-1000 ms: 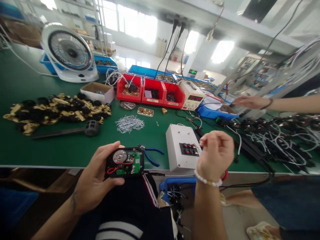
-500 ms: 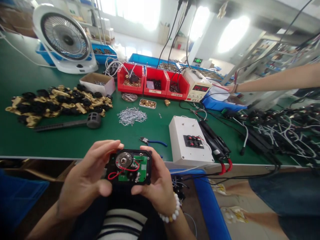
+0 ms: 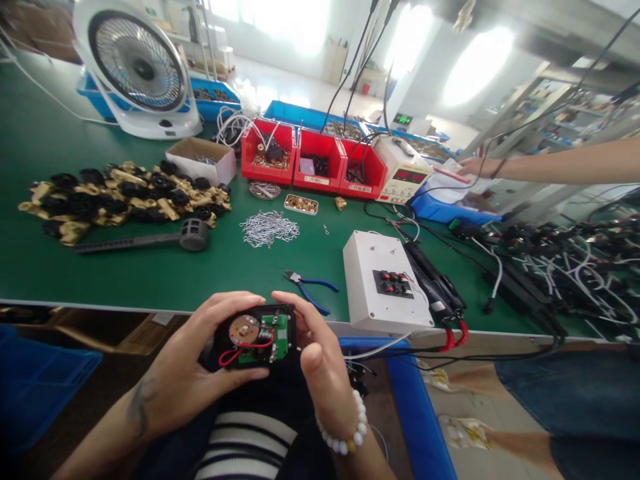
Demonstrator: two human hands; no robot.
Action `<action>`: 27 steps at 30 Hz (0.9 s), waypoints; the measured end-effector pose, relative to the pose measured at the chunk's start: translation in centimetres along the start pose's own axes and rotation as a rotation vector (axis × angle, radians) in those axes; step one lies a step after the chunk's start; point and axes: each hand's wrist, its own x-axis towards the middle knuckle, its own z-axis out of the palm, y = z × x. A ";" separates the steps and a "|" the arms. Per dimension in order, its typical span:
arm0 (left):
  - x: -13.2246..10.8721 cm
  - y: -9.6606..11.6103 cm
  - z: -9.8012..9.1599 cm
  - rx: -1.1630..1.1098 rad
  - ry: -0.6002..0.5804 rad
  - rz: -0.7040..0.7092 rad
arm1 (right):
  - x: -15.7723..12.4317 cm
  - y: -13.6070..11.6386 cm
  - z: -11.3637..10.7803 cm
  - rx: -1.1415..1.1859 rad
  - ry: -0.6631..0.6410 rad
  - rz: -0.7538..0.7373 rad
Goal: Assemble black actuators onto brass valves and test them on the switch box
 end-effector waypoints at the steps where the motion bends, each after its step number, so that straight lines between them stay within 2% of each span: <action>1: 0.0 -0.1 0.2 0.032 0.001 0.045 | 0.0 -0.3 0.0 -0.018 -0.003 0.009; 4: 0.0 -0.3 0.4 0.088 -0.029 0.149 | 0.0 -1.3 0.1 -0.112 0.001 0.007; 7: -0.2 -0.4 0.1 0.074 -0.025 0.132 | 1.4 -2.7 -1.5 -0.309 -0.018 -0.040; 8: -0.3 -0.4 0.0 0.065 -0.024 0.093 | 2.4 -3.2 -2.9 -0.419 0.018 -0.080; 9: -0.4 -0.3 -0.1 0.058 -0.021 0.047 | 3.7 -3.7 -4.6 -0.551 0.111 -0.145; 11: -0.6 0.0 -0.4 0.044 -0.018 -0.042 | 6.9 -4.5 -9.1 -0.873 0.416 -0.267; 12: -0.6 0.1 -0.4 0.034 -0.015 -0.072 | 8.5 -4.8 -11.6 -0.997 0.491 -0.256; 13: -0.6 0.2 -0.5 0.022 -0.011 -0.093 | 10.1 -4.9 -13.9 -1.080 0.505 -0.184; 15: -0.6 0.5 -0.5 -0.008 -0.015 -0.106 | 12.7 -4.8 -17.9 -1.132 0.342 0.070; 18: -0.5 0.6 -0.4 -0.051 -0.030 -0.073 | 14.8 -4.4 -20.7 -1.061 0.205 0.229; 20: -0.5 0.6 -0.4 -0.070 -0.035 -0.052 | 15.2 -4.3 -20.7 -1.052 0.211 0.247; 22: -0.5 0.6 -0.4 -0.076 -0.034 -0.043 | 15.0 -4.5 -19.2 -1.130 0.254 0.199; 25: -0.5 0.6 -0.6 -0.075 -0.023 -0.001 | 12.8 -4.8 -14.7 -1.126 0.383 -0.054; 27: -0.5 0.5 -0.6 -0.068 -0.013 0.039 | 10.0 -4.7 -10.6 -0.773 0.292 -0.137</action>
